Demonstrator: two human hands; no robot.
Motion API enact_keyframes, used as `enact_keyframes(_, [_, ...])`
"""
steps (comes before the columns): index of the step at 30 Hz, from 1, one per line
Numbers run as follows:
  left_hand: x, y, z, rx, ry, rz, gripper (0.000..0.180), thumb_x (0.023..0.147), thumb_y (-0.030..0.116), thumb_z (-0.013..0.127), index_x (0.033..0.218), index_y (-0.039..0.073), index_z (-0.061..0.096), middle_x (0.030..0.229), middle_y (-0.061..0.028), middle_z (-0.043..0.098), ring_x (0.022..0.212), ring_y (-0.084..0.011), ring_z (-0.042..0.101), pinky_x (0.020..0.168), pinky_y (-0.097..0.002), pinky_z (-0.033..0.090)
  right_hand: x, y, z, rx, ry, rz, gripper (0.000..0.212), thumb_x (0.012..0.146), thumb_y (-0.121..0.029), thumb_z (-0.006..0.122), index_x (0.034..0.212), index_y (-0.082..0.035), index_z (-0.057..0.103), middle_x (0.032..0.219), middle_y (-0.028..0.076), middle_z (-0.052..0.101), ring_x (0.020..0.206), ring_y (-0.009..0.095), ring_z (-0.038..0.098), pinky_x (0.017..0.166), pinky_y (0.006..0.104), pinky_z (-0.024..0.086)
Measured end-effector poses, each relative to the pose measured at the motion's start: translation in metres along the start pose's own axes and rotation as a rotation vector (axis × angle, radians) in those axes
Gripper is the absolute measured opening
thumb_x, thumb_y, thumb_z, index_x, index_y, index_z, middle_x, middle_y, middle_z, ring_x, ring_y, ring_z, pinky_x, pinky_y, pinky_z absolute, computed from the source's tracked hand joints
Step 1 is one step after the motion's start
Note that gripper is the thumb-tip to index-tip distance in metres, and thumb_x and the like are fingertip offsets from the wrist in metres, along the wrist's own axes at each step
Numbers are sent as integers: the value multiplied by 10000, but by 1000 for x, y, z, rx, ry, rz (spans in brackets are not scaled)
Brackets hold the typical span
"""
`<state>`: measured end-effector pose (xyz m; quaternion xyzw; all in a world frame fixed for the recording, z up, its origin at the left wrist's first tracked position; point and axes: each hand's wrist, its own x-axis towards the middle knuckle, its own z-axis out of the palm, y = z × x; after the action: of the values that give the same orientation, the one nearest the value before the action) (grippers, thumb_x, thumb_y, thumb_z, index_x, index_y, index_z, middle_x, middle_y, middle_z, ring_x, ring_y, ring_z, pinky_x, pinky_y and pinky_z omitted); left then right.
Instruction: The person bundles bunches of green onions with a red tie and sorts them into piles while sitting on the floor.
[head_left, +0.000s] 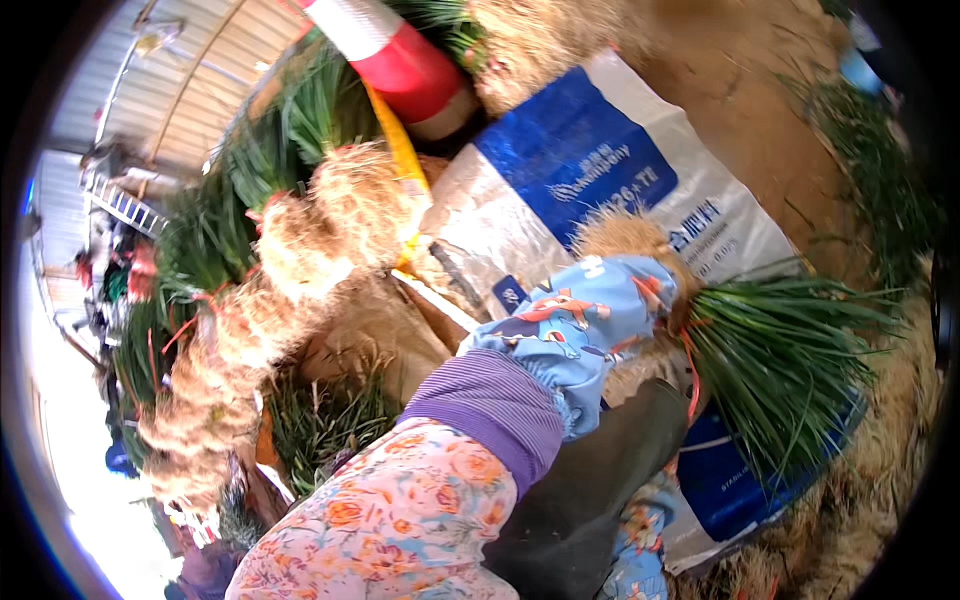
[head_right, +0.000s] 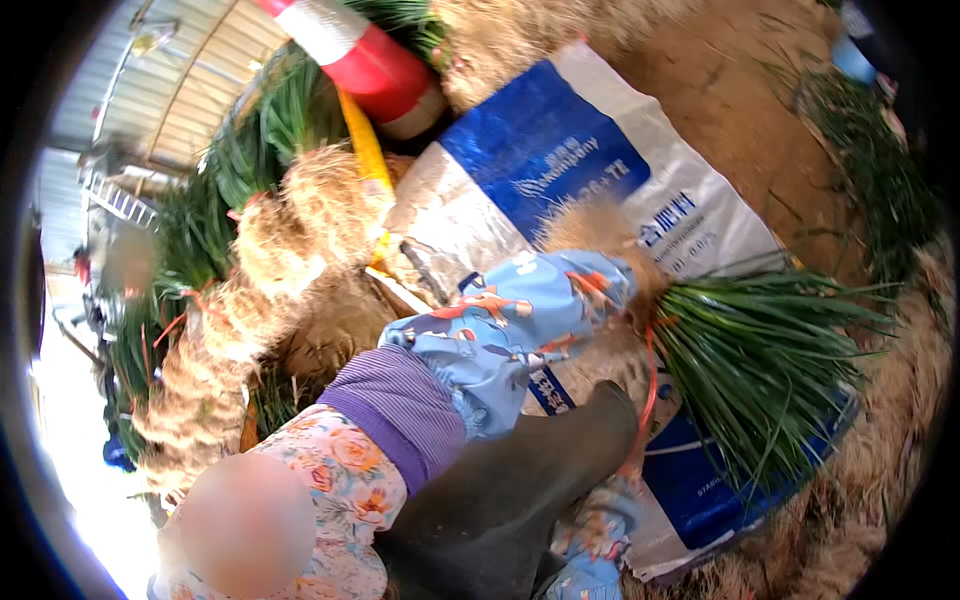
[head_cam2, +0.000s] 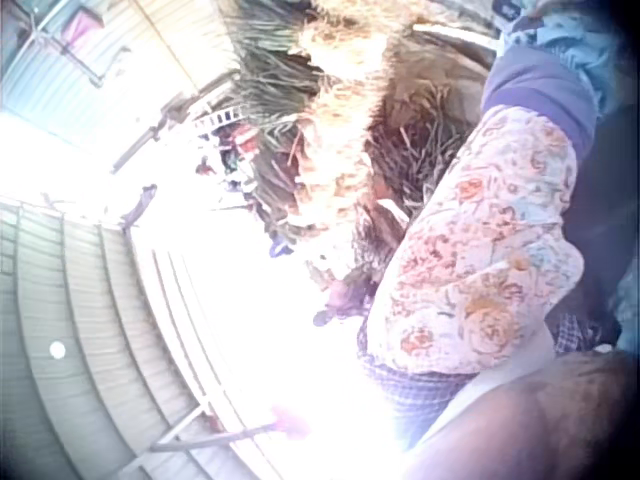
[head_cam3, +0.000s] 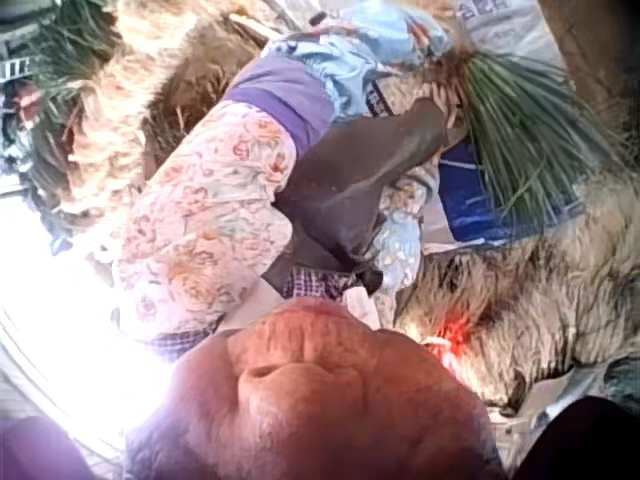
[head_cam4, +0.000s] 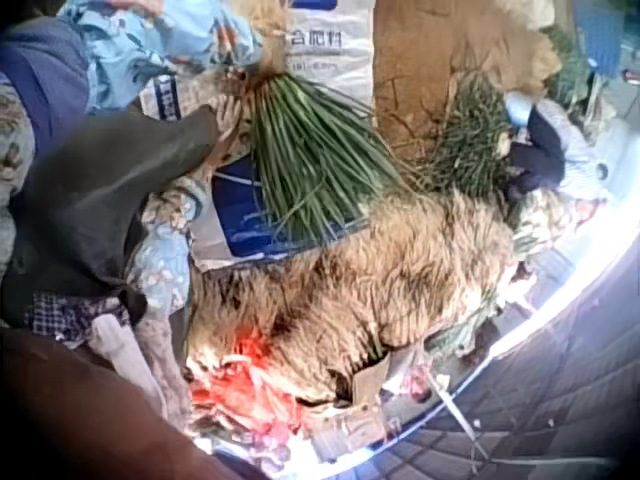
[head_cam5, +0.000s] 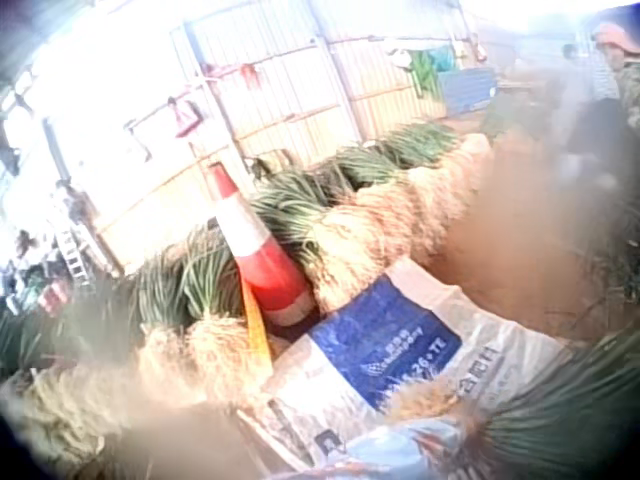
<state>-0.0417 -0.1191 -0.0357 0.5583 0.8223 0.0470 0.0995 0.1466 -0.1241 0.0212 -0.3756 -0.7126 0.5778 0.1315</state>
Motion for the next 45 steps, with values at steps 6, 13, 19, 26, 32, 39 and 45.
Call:
enact_keyframes(6, [-34,29,29,14,227,-174,278,701,186,587,925,23,563,726,-131,593,711,-281,587,710,-461,420,-19,-19,-11,-90,-108,2,212,882,-134,440,966,8,573,1012,103,580,936,180,557,815,281,435])
enact_keyframes(13, [-50,43,-125,-260,560,-73,381,712,144,529,1045,-38,498,794,-134,532,799,-290,511,802,-523,342,-21,-115,-11,-178,-188,-130,210,882,-128,446,990,1,573,1058,93,568,963,159,542,826,270,430])
enact_keyframes(19, [-154,-17,-328,12,956,-354,683,601,220,631,1169,-83,401,889,-171,529,864,-321,507,902,-536,303,-38,-276,59,-141,-385,-463,211,882,-123,451,1009,-6,572,1098,85,557,987,141,530,836,261,426])
enact_keyframes(26, [-359,-139,-453,-1044,997,-199,453,738,115,663,1095,-12,416,783,-105,599,586,-166,610,432,-237,495,-63,-469,106,-89,-541,-939,216,882,-116,456,1033,-14,572,1144,75,545,1014,121,516,848,250,420])
enact_keyframes(32, [-554,-279,-362,-1063,797,-628,552,892,476,374,1262,69,421,838,-35,629,516,-54,500,459,-213,496,-28,-319,35,-904,-607,-615,257,853,-172,486,1059,-41,565,976,174,584,887,306,561,805,362,422])
enact_keyframes(39, [-619,-361,-189,-990,901,-1524,441,880,367,474,1163,30,513,894,-51,610,710,-128,590,572,-259,469,-82,-203,-1,-707,-414,-194,278,839,-220,498,1035,-40,580,984,168,586,907,302,562,790,356,434])
enact_keyframes(45, [-637,-368,-219,-725,805,-1590,396,875,335,486,1131,35,530,909,-59,612,718,-133,595,569,-261,472,-97,-249,102,-493,-562,-414,276,836,-215,499,1027,-34,582,993,161,585,917,296,560,794,352,435])
